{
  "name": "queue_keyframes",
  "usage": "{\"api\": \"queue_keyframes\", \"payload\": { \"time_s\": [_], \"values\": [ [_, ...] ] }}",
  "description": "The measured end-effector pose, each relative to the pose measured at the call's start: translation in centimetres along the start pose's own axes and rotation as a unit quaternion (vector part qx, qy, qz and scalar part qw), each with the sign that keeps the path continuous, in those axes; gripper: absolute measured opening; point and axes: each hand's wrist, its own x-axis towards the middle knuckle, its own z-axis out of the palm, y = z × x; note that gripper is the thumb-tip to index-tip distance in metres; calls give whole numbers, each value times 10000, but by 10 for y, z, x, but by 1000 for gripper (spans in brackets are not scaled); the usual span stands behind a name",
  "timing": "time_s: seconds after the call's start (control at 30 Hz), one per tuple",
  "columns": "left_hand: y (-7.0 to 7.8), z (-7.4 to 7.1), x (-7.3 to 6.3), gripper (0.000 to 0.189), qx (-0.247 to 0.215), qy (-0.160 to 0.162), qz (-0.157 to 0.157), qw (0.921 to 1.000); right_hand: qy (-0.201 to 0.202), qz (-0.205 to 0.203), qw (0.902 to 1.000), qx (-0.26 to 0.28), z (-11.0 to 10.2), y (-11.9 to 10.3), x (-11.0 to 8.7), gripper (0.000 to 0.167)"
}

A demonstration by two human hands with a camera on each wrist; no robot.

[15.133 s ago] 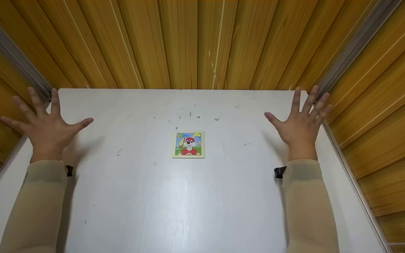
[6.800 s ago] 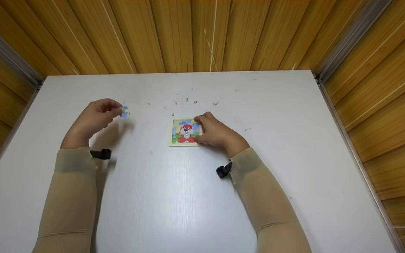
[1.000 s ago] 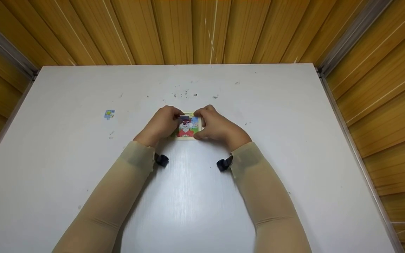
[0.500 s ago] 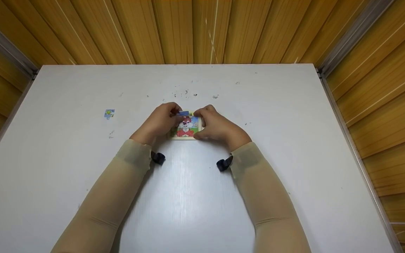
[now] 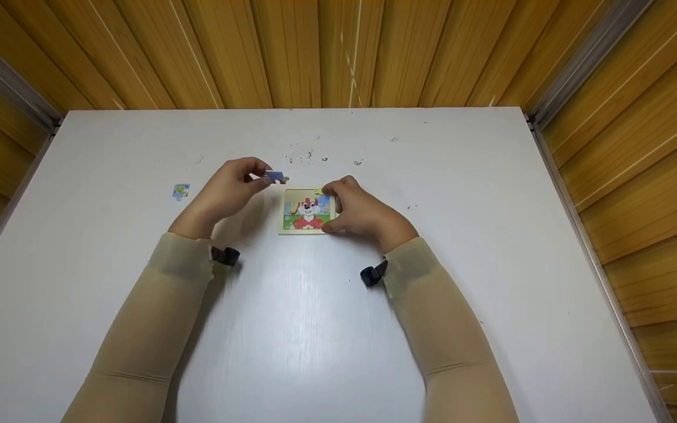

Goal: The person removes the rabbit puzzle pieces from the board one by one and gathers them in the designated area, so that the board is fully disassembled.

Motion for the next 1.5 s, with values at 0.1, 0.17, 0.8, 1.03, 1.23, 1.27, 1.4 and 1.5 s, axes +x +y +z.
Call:
{"api": "queue_keyframes", "payload": {
  "time_s": [0.1,0.17,0.8,1.03,1.23,1.27,1.4,1.5],
  "values": [
    [-6,-17,-6,21,19,168,-9,9999,2,-3,10000,14,-2,1,0,83],
    [-10,-27,-9,25,-5,279,-85,9996,10,-16,10000,-2,-3,3,2,83],
    [-63,-78,-15,31,-594,1272,-943,9856,60,51,9999,-72,-6,8,1,83],
    [-74,-77,-14,31,-371,1199,-1421,9819,61,83,9995,-313,-5,8,2,81],
    [-75,-76,-12,29,-196,1125,-1600,9805,39,26,9985,-544,-6,3,1,83],
    [-75,-75,-11,28,-118,1136,-1605,9804,40,35,9985,-549,-7,2,0,82],
    [-77,-74,-8,28,179,1205,-1599,9796,73,119,9985,-528,-6,1,1,83],
    [-78,-73,-7,28,300,1271,-1564,9790,109,218,9985,-494,-6,0,1,85]
  ]
}}
